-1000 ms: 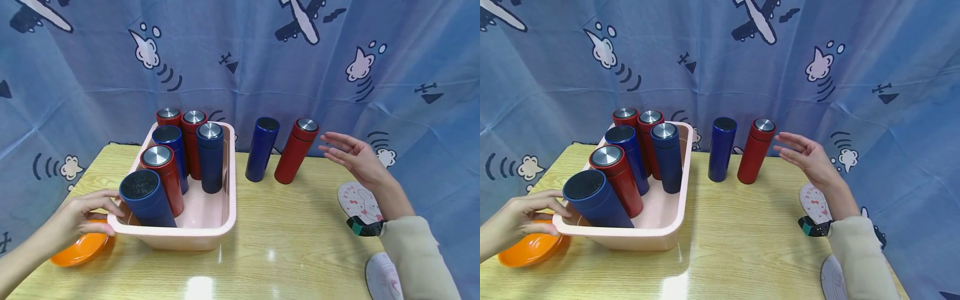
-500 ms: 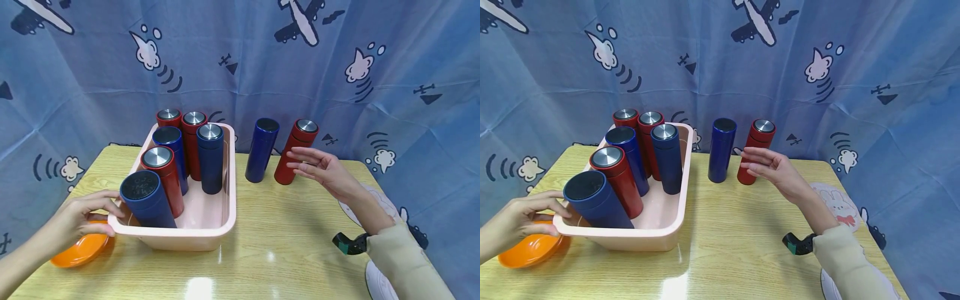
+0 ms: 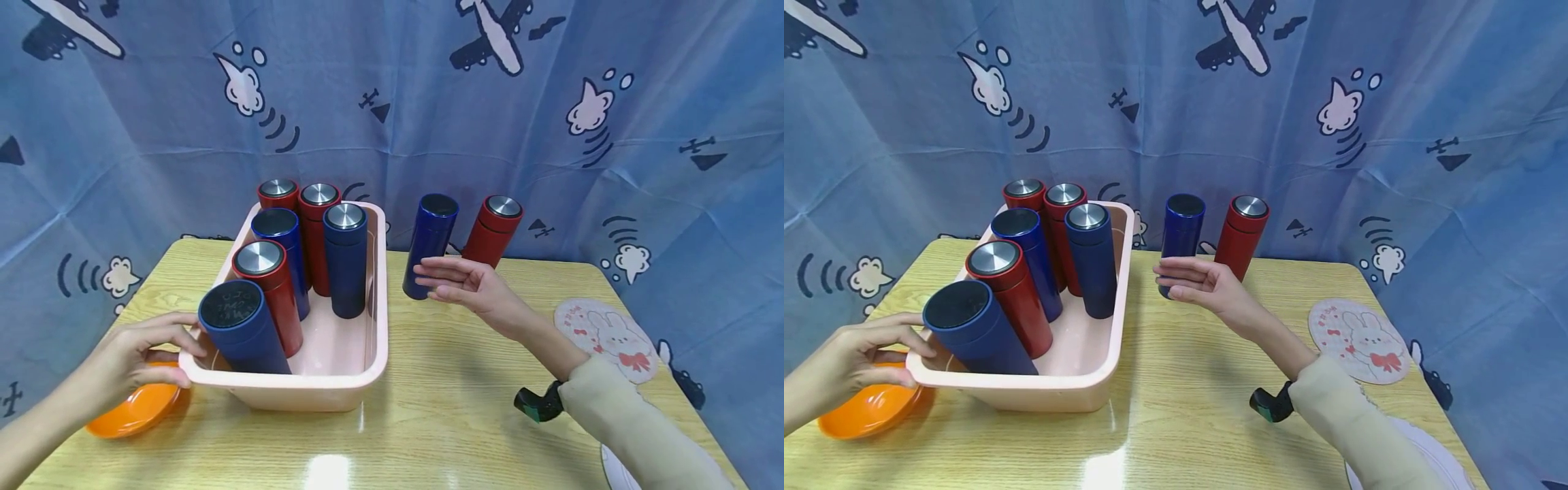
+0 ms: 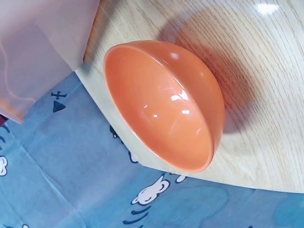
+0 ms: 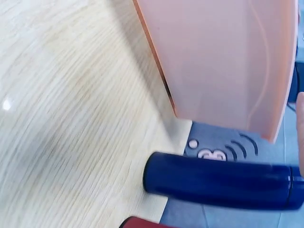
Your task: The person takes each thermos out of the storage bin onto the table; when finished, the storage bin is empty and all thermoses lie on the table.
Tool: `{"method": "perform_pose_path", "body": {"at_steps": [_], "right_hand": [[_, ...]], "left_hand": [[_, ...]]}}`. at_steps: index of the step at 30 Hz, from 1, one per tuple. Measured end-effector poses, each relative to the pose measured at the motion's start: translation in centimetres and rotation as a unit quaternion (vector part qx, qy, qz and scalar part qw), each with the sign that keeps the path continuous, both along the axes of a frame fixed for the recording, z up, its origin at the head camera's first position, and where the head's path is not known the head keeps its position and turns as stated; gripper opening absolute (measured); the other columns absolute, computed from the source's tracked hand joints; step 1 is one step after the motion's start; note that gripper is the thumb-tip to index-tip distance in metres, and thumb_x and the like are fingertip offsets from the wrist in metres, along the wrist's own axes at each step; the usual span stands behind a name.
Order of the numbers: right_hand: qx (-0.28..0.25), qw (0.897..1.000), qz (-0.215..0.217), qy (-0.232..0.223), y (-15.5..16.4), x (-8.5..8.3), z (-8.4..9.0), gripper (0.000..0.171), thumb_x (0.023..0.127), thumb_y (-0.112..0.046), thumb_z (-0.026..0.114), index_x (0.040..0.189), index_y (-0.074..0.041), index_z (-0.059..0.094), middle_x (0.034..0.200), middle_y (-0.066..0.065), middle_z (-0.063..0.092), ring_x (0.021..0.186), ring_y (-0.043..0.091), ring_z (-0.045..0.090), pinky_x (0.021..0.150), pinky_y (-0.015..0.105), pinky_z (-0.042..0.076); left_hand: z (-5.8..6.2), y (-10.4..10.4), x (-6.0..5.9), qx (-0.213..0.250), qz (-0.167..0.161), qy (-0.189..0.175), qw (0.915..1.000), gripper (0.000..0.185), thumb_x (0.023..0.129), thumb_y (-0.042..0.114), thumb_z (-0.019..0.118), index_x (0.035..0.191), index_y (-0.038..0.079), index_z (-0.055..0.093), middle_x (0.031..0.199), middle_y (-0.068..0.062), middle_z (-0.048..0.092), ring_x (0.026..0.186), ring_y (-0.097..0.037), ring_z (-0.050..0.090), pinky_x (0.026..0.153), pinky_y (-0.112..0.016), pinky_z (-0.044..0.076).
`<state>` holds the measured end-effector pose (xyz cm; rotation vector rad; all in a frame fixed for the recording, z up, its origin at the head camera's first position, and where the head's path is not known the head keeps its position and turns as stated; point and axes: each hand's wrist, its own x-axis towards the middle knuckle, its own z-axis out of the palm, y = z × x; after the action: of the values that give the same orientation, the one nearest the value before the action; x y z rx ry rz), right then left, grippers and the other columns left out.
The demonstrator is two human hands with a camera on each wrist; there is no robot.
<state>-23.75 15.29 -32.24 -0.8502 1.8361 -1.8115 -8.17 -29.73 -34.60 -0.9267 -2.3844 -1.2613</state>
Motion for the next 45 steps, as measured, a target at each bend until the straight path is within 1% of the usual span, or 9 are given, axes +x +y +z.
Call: {"method": "perform_pose_path", "body": {"at_steps": [5, 13, 19, 22, 25, 29, 33, 37, 45], "right_hand": [[0.021, 0.999, 0.012, 0.031, -2.1, -0.5, 0.1, 0.048, 0.093, -0.008, 0.063, 0.137, 0.001, 0.047, 0.136, 0.016, 0.053, 0.125, 0.024, 0.052, 0.099, 0.034, 0.048], [0.01, 0.998, 0.053, 0.032, -4.6, -2.8, 0.0, 0.051, 0.092, -0.006, 0.065, 0.138, 0.002, 0.046, 0.139, 0.016, 0.05, 0.128, 0.023, 0.049, 0.101, 0.034, 0.046], [0.009, 0.998, 0.042, 0.038, -6.0, -4.4, 0.1, 0.051, 0.093, -0.004, 0.063, 0.14, 0.001, 0.044, 0.141, 0.017, 0.047, 0.128, 0.024, 0.049, 0.101, 0.033, 0.045], [0.01, 0.999, 0.03, 0.032, -6.5, -5.2, 0.3, 0.053, 0.094, -0.002, 0.06, 0.143, -0.001, 0.041, 0.144, 0.012, 0.046, 0.13, 0.022, 0.046, 0.102, 0.03, 0.044], [0.002, 0.999, 0.033, 0.027, -7.0, -6.0, 0.3, 0.057, 0.093, 0.004, 0.059, 0.145, -0.002, 0.037, 0.146, 0.011, 0.043, 0.132, 0.022, 0.043, 0.104, 0.029, 0.042], [-0.014, 0.998, 0.053, 0.028, -7.6, -7.3, 0.3, 0.061, 0.09, 0.011, 0.058, 0.145, 0.001, 0.034, 0.148, 0.014, 0.039, 0.134, 0.023, 0.04, 0.105, 0.03, 0.041], [-0.02, 0.997, 0.077, 0.022, -7.8, -8.3, 0.5, 0.063, 0.089, 0.013, 0.059, 0.145, 0.002, 0.033, 0.149, 0.015, 0.037, 0.135, 0.023, 0.039, 0.106, 0.031, 0.04], [-0.023, 0.996, 0.091, 0.011, -8.1, -8.9, 0.9, 0.065, 0.088, 0.015, 0.059, 0.146, 0.0, 0.033, 0.15, 0.014, 0.035, 0.136, 0.023, 0.037, 0.107, 0.033, 0.038], [-0.001, 0.996, 0.086, -0.008, -9.3, -9.7, 1.5, 0.07, 0.085, 0.017, 0.06, 0.146, 0.0, 0.032, 0.149, 0.016, 0.035, 0.136, 0.025, 0.037, 0.107, 0.033, 0.039]], "left_hand": [[-0.1, -0.1, 0.0, 0.01, -0.005, -0.008, 0.9999, 0.045, 0.055, -0.012, 0.08, 0.094, 0.01, 0.069, 0.122, 0.012, 0.058, 0.114, 0.002, 0.051, 0.074, -0.013, 0.054], [-0.3, -0.1, -0.1, 0.023, -0.006, -0.022, 0.9995, 0.039, 0.059, -0.008, 0.079, 0.093, 0.007, 0.069, 0.121, 0.013, 0.059, 0.113, 0.002, 0.053, 0.073, -0.014, 0.055], [-0.2, 0.1, -0.2, 0.022, -0.007, -0.017, 0.9996, 0.039, 0.059, -0.007, 0.08, 0.093, 0.008, 0.07, 0.121, 0.013, 0.059, 0.113, 0.002, 0.053, 0.073, -0.015, 0.055], [-0.2, 0.1, -0.2, 0.015, -0.004, -0.011, 0.9998, 0.04, 0.058, -0.007, 0.08, 0.093, 0.009, 0.07, 0.121, 0.013, 0.059, 0.113, 0.002, 0.052, 0.073, -0.014, 0.055], [-0.2, 0.0, -0.2, 0.014, -0.003, -0.012, 0.9998, 0.04, 0.058, -0.006, 0.08, 0.093, 0.009, 0.07, 0.121, 0.014, 0.059, 0.113, 0.003, 0.052, 0.073, -0.014, 0.054], [-0.2, -0.1, -0.2, 0.014, -0.001, -0.015, 0.9998, 0.04, 0.058, -0.007, 0.08, 0.093, 0.009, 0.07, 0.121, 0.014, 0.059, 0.114, 0.003, 0.052, 0.073, -0.014, 0.054], [-0.2, -0.1, -0.2, 0.013, -0.001, -0.018, 0.9997, 0.039, 0.058, -0.007, 0.08, 0.093, 0.009, 0.07, 0.121, 0.014, 0.058, 0.114, 0.003, 0.051, 0.074, -0.013, 0.054], [-0.1, 0.0, -0.2, 0.015, -0.001, -0.02, 0.9997, 0.039, 0.059, -0.007, 0.08, 0.093, 0.009, 0.07, 0.121, 0.014, 0.059, 0.114, 0.003, 0.051, 0.073, -0.014, 0.054], [-0.1, -0.1, -0.1, 0.018, -0.002, -0.024, 0.9995, 0.039, 0.06, -0.008, 0.079, 0.093, 0.009, 0.07, 0.121, 0.014, 0.058, 0.114, 0.003, 0.051, 0.073, -0.014, 0.055]]}}
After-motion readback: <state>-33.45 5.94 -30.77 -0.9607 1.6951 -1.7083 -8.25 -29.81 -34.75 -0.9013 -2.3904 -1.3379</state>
